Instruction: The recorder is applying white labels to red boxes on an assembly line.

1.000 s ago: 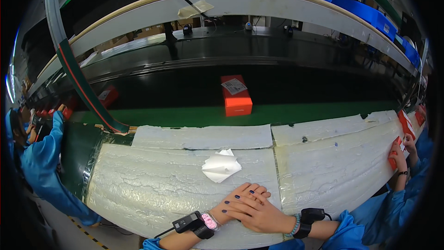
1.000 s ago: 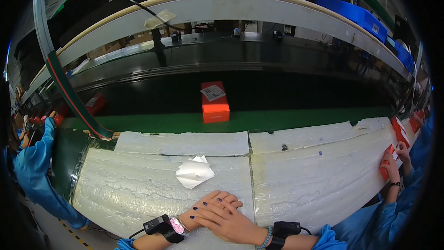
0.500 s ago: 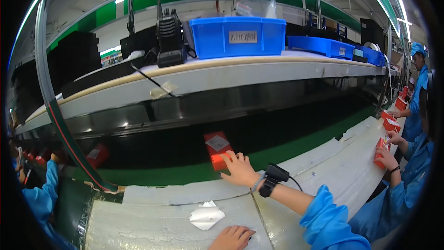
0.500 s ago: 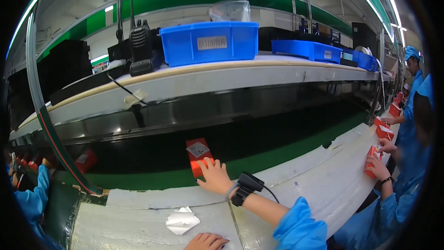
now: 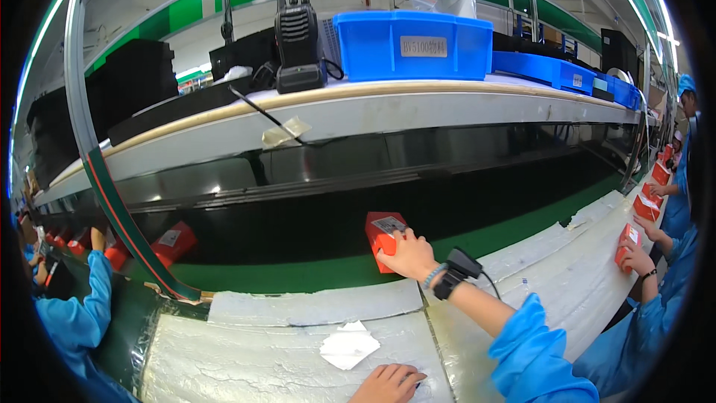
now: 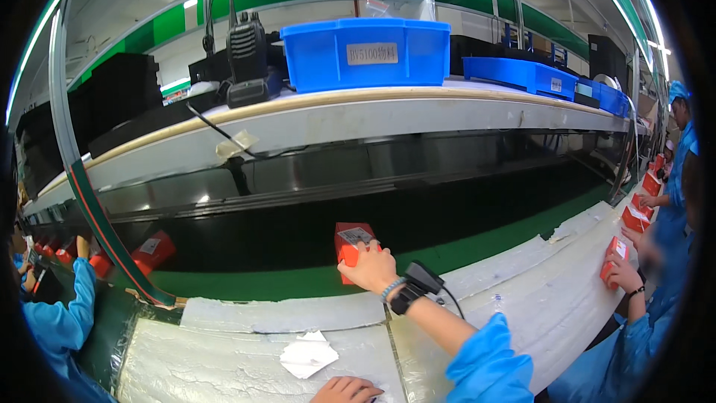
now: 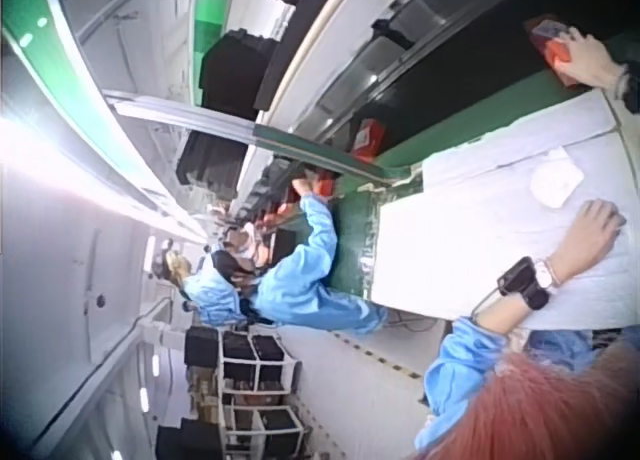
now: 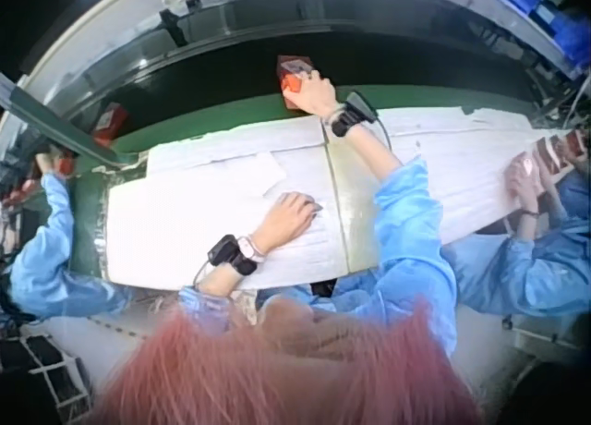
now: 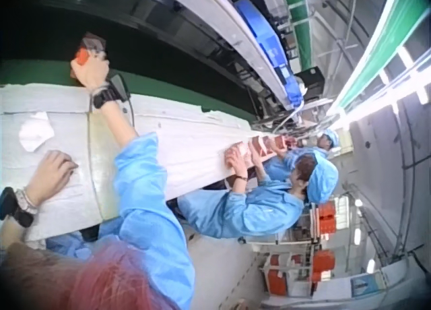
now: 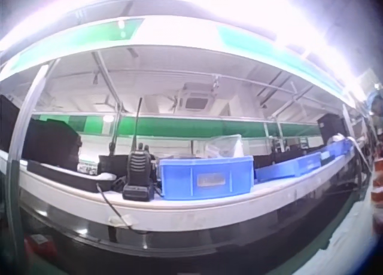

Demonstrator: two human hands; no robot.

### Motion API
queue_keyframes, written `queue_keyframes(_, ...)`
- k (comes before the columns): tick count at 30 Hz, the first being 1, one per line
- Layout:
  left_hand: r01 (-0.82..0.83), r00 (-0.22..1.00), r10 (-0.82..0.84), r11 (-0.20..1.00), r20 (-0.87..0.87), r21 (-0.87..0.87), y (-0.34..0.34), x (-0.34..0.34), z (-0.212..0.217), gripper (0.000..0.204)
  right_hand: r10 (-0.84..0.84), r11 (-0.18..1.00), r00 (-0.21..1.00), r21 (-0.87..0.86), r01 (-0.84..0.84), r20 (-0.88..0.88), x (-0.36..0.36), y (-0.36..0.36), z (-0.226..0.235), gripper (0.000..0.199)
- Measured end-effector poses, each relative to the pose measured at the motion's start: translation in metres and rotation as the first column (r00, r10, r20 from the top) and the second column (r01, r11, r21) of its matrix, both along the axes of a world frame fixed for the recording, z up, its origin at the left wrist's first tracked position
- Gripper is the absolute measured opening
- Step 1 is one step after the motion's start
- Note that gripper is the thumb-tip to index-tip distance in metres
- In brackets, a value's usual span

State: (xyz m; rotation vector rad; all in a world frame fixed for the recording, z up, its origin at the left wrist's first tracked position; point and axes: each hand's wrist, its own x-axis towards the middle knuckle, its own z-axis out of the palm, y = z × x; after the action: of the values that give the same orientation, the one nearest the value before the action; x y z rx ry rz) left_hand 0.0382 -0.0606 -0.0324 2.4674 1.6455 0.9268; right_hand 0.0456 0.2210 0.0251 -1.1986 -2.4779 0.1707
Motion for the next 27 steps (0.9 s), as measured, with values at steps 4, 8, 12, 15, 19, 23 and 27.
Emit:
queue_keyframes(4, -0.129, 0.861, 0.186, 0.98, 0.473, -0.151, -0.007, -0.001, 0.009, 0.016, 0.156, 0.97, 0.988, -0.188, -0.151, 0.012, 0.062, -0.075, 0.037, 0.073)
queue_keyframes(8, -0.235, 0.636, 0.364, 0.931, 0.681, -0.278, -0.001, -0.005, -0.01, 0.016, 0.175, 0.984, 0.978, -0.045, -0.17, 0.112, 0.13, -0.167, 0.037, 0.074)
queue_keyframes(12, -0.328, 0.513, 0.451, 0.889, 0.73, -0.318, 0.0, -0.01, -0.003, 0.022, 0.204, 0.947, 0.954, -0.289, -0.136, 0.218, 0.153, -0.218, 0.035, 0.073)
queue_keyframes(15, -0.3, 0.497, 0.502, 0.865, 0.707, -0.403, 0.002, -0.013, 0.006, 0.023, 0.35, 0.936, 0.933, 0.054, -0.347, -0.088, 0.173, -0.216, 0.013, 0.066)
queue_keyframes(19, -0.251, 0.551, 0.521, 0.848, 0.652, -0.466, -0.001, -0.019, 0.002, 0.026, 0.564, 0.826, 0.796, -0.177, -0.536, 0.22, 0.194, -0.187, 0.013, 0.059)
queue_keyframes(23, 0.014, 0.429, 0.346, 0.921, 0.835, -0.389, -0.003, -0.021, 0.001, 0.015, 0.697, 0.701, 0.692, 0.023, -0.713, 0.189, 0.197, -0.156, 0.007, 0.052)
queue_keyframes(27, 0.176, 0.463, 0.104, 0.963, 0.88, -0.206, -0.009, -0.023, 0.011, 0.008, 0.706, 0.692, 0.698, -0.096, -0.716, -0.117, 0.174, -0.152, 0.012, 0.043)
